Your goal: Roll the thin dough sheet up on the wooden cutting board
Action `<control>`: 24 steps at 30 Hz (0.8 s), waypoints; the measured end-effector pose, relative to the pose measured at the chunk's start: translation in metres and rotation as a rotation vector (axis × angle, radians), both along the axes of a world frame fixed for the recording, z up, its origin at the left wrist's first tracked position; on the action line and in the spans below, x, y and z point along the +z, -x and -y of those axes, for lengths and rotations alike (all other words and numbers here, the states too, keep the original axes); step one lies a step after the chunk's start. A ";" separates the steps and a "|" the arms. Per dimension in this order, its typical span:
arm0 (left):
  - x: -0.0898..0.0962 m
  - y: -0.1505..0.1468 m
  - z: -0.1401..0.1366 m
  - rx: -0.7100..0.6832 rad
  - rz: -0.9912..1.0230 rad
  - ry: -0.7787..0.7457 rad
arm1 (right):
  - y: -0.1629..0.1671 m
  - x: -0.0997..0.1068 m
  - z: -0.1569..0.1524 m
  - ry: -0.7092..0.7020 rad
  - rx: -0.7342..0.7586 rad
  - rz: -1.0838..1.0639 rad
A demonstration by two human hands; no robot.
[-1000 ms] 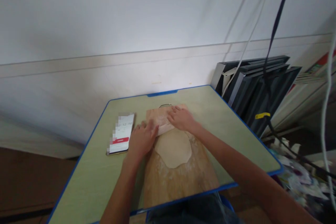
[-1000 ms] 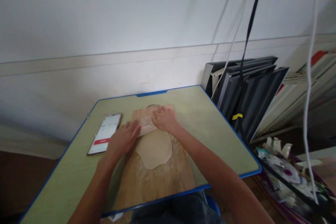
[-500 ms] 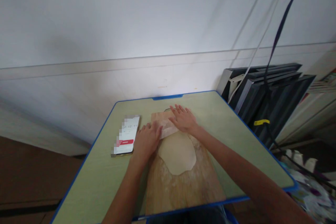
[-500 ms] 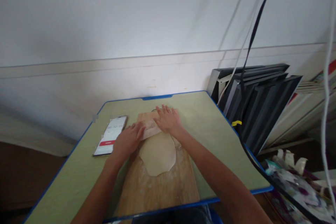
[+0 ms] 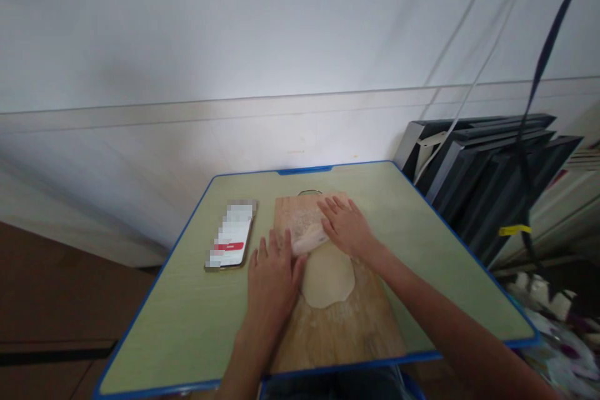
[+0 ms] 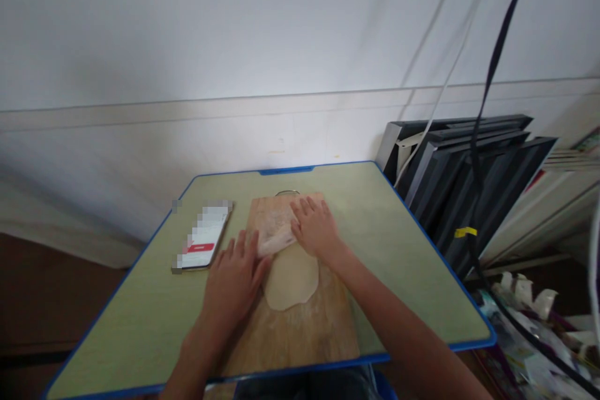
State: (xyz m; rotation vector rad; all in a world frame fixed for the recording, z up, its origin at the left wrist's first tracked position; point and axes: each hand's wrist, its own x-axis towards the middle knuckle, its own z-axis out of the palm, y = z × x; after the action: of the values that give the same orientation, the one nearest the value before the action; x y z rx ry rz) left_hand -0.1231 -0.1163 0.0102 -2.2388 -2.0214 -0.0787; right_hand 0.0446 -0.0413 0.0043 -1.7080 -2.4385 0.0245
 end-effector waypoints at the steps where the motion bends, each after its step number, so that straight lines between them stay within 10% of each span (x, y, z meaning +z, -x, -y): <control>1: -0.001 -0.004 0.009 0.012 -0.022 -0.018 | -0.003 -0.002 0.007 -0.014 -0.002 -0.006; 16: 0.007 0.021 -0.022 -0.008 0.077 0.076 | 0.051 0.000 -0.076 0.094 0.064 0.033; 24: 0.002 0.009 -0.001 -0.016 0.059 0.048 | 0.024 0.006 -0.033 0.039 0.105 0.064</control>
State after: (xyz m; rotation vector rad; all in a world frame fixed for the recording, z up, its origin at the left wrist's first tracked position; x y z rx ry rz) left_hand -0.1320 -0.1154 0.0123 -2.3084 -2.0558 -0.1006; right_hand 0.0209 -0.0080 0.0101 -1.6183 -2.5893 0.0308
